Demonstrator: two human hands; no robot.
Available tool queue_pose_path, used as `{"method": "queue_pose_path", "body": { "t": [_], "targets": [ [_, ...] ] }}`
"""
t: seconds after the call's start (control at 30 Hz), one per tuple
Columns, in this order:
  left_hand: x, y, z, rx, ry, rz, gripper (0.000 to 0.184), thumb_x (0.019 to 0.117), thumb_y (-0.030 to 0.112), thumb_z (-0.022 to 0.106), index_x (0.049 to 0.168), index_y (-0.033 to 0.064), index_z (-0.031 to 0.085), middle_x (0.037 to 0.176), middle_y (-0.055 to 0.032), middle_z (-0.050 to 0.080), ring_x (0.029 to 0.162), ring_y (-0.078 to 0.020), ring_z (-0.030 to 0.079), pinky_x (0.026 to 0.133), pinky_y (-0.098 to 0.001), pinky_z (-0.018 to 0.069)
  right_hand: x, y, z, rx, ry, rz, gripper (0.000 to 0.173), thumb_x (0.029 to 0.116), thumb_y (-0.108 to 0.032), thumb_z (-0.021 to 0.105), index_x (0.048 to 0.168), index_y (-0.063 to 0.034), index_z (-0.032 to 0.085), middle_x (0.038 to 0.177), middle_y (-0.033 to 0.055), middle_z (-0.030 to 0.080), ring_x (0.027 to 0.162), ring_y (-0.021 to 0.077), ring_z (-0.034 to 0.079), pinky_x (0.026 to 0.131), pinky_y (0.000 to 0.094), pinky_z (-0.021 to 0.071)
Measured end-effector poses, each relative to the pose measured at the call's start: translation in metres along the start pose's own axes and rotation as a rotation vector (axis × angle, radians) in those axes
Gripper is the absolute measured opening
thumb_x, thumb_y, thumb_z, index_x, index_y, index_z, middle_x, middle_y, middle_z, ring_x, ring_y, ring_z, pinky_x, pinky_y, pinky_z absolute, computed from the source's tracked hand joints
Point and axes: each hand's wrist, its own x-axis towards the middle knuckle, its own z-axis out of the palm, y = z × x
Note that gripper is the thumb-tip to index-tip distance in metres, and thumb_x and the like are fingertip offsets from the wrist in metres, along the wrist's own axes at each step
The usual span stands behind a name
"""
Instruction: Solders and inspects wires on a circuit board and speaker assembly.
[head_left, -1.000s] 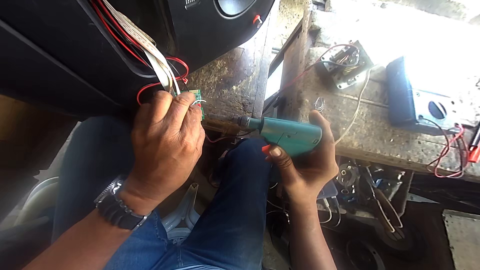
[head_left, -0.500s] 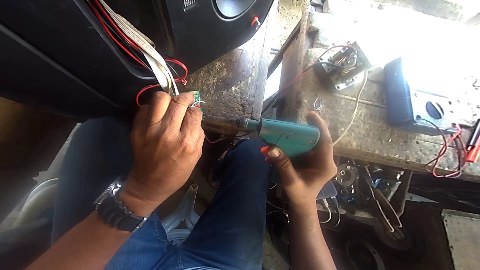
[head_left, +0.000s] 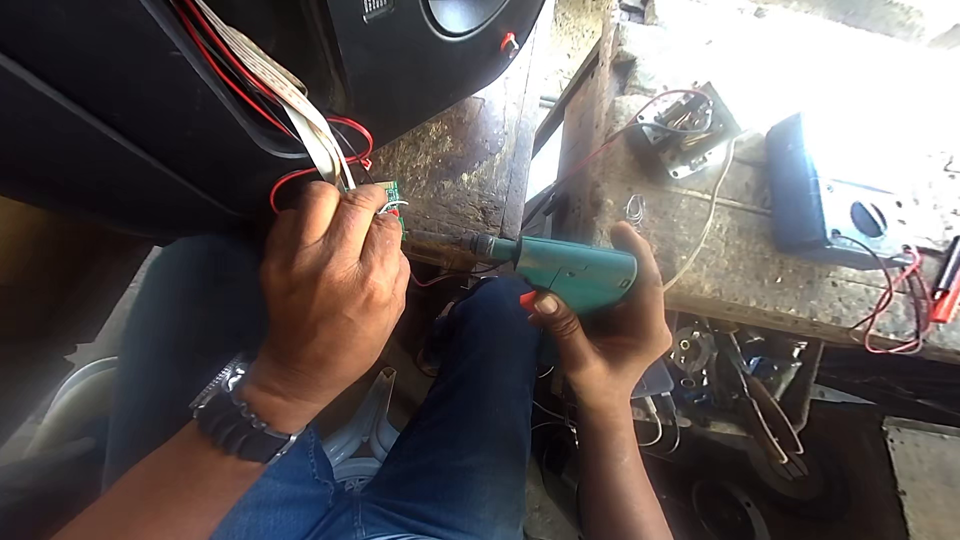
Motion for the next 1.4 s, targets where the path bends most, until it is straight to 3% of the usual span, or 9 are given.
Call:
{"method": "queue_pose_path", "body": {
  "t": [0.93, 1.13, 1.4],
  "targets": [
    [0.001, 0.001, -0.001, 0.019, -0.014, 0.001, 0.024, 0.1021, 0.014, 0.051, 0.106, 0.0016, 0.071, 0.128, -0.0140, 0.065, 0.109, -0.0348, 0.060, 0.081, -0.0471, 0.0476, 0.000, 0.008, 0.002, -0.038, 0.029, -0.111, 0.078, 0.0882, -0.017, 0.081, 0.153, -0.0044, 0.040, 0.116, 0.0106, 0.068, 0.081, 0.0201, 0.073, 0.065, 0.0378, 0.0673],
    [0.001, 0.002, -0.001, 0.015, -0.016, 0.000, 0.023, 0.1019, 0.013, 0.051, 0.105, 0.0014, 0.071, 0.128, -0.0148, 0.065, 0.109, -0.0356, 0.059, 0.082, -0.0476, 0.0476, 0.001, 0.010, 0.002, -0.036, 0.039, -0.138, 0.078, 0.0866, -0.016, 0.083, 0.152, -0.0039, 0.042, 0.122, 0.0112, 0.066, 0.087, 0.0204, 0.073, 0.069, 0.0380, 0.0675],
    [0.000, 0.002, -0.001, 0.020, -0.023, -0.001, 0.022, 0.1019, 0.013, 0.051, 0.103, 0.0010, 0.070, 0.129, -0.0149, 0.064, 0.109, -0.0358, 0.059, 0.081, -0.0476, 0.0473, 0.002, 0.012, 0.001, -0.076, 0.044, -0.202, 0.078, 0.0848, -0.016, 0.085, 0.151, -0.0057, 0.045, 0.127, 0.0079, 0.064, 0.101, 0.0173, 0.071, 0.085, 0.0365, 0.0648]
  ]
}}
